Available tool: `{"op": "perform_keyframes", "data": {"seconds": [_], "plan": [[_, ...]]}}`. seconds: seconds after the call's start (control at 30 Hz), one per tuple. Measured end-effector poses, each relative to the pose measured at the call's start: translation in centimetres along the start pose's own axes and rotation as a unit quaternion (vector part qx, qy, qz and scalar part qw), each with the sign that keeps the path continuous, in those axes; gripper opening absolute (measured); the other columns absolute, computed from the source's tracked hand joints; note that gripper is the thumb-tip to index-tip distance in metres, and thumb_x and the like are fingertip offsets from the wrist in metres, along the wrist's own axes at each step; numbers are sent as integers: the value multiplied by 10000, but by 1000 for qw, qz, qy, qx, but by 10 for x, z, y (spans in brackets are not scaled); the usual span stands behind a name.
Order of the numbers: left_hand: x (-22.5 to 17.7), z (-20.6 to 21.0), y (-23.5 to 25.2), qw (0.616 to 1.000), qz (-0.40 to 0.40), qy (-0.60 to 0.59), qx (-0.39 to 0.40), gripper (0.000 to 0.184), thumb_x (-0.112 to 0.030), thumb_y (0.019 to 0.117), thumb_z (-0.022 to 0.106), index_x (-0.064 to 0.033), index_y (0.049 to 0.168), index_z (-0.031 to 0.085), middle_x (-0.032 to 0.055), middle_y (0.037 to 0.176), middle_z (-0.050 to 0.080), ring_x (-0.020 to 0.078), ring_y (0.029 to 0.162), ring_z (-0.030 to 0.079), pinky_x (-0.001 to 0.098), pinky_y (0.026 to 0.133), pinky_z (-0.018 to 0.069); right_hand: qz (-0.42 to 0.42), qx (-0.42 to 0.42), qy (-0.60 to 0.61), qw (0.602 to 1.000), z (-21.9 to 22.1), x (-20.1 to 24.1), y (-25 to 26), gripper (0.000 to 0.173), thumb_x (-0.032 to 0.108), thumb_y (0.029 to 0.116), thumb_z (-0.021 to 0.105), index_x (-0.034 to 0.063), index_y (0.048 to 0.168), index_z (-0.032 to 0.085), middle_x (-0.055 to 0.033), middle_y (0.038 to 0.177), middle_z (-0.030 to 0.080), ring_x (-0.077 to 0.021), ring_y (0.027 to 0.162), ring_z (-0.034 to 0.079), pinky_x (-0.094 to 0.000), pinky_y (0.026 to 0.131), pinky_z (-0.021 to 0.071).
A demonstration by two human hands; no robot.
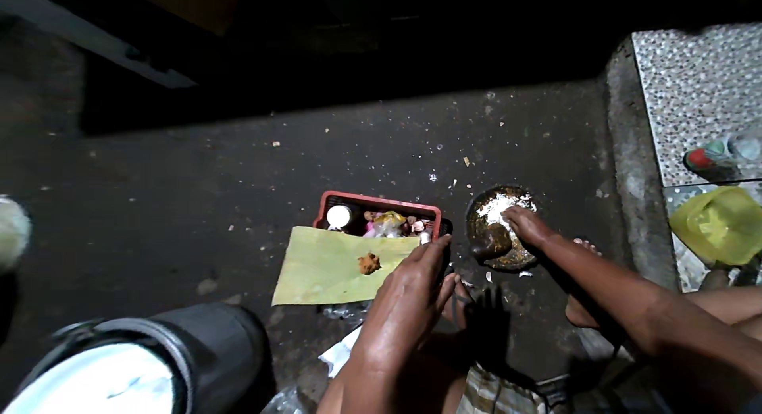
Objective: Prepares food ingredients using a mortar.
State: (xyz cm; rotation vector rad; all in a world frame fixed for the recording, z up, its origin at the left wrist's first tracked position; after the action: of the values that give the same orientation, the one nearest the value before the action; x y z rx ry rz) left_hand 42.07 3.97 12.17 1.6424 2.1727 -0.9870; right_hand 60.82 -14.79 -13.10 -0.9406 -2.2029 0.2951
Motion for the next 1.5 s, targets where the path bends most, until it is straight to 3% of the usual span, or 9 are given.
{"op": "perform_keyframes", "data": {"seconds": [0.13,0.4,0.57,0.77,0.93,1.1,1.23,1.4,1.5], "plan": [[3,2,-7,1000,-7,-10,-4,519,-297,1014,629,-105,1484,520,162,1310,651,331,1082,690,527,938,553,66,27,-12,997,2,9,-7,268,47,1014,573,45,1237,721,-230,1284,659,-404,1270,589,-559,1102,453],[5,-1,-7,1000,8,-9,-17,516,-311,1016,616,-112,1483,524,148,1307,653,314,1069,692,511,922,561,-98,158,-138,973,59,88,-6,607,139,905,759,146,1477,558,-200,1490,533,-429,1408,455,-637,1160,326],[7,-5,-12,1000,-8,-7,-20,514,-303,1016,618,-113,1484,524,150,1308,653,312,1071,691,500,928,558,-119,207,-230,943,74,104,2,389,-28,1023,474,15,1395,578,-258,1403,568,-444,1363,488,-608,1114,374],[13,-5,-16,999,-29,-14,-5,526,-304,1014,627,-122,1494,513,156,1347,629,320,1100,683,508,944,552,-48,93,-107,989,12,69,-19,539,213,891,800,49,1365,603,-254,1353,579,-442,1247,580,-594,1024,498],[10,-6,-14,1000,-17,-6,-5,526,-313,1011,627,-119,1489,518,156,1333,637,332,1083,687,522,928,556,70,101,-76,990,-4,27,-51,605,236,859,804,126,1414,591,-287,1431,478,-445,1261,557,-553,1047,494],[5,-10,-19,1000,-20,1,-14,527,-334,1019,610,-115,1489,519,163,1317,641,325,1049,696,522,921,559,157,143,-132,968,32,24,-58,827,89,814,820,61,1533,412,-306,1619,268,-584,1309,478,-717,970,473],[-9,-13,-22,1000,-1,-4,-24,537,-344,1012,612,-105,1484,521,163,1271,656,301,994,699,512,887,563,154,97,-105,978,46,10,-54,755,307,935,744,163,1584,387,-257,1656,254,-546,1386,426,-677,1021,462],[-41,-20,-28,999,12,-2,-50,522,-345,1008,620,-121,1471,529,124,1248,670,266,991,696,480,857,572,152,104,-53,981,37,3,-48,791,368,917,750,160,1578,369,-261,1636,253,-487,1210,595,-593,955,536],[-52,-14,-34,999,3,-25,-40,529,-342,1022,608,-125,1494,511,143,1305,652,296,1066,679,501,911,552,176,97,104,974,11,0,-42,775,367,884,787,149,1543,443,-280,1606,316,-468,1331,515,-609,1051,477]]}}
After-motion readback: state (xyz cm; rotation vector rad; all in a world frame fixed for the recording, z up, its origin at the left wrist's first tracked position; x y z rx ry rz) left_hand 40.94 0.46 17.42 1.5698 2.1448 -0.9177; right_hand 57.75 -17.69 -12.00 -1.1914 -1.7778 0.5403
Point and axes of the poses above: each hand's wrist, its own y-axis towards the middle knuckle, its own z-axis out of the palm, x = y × z, the point moved 6 cm from there along y, towards the middle knuckle
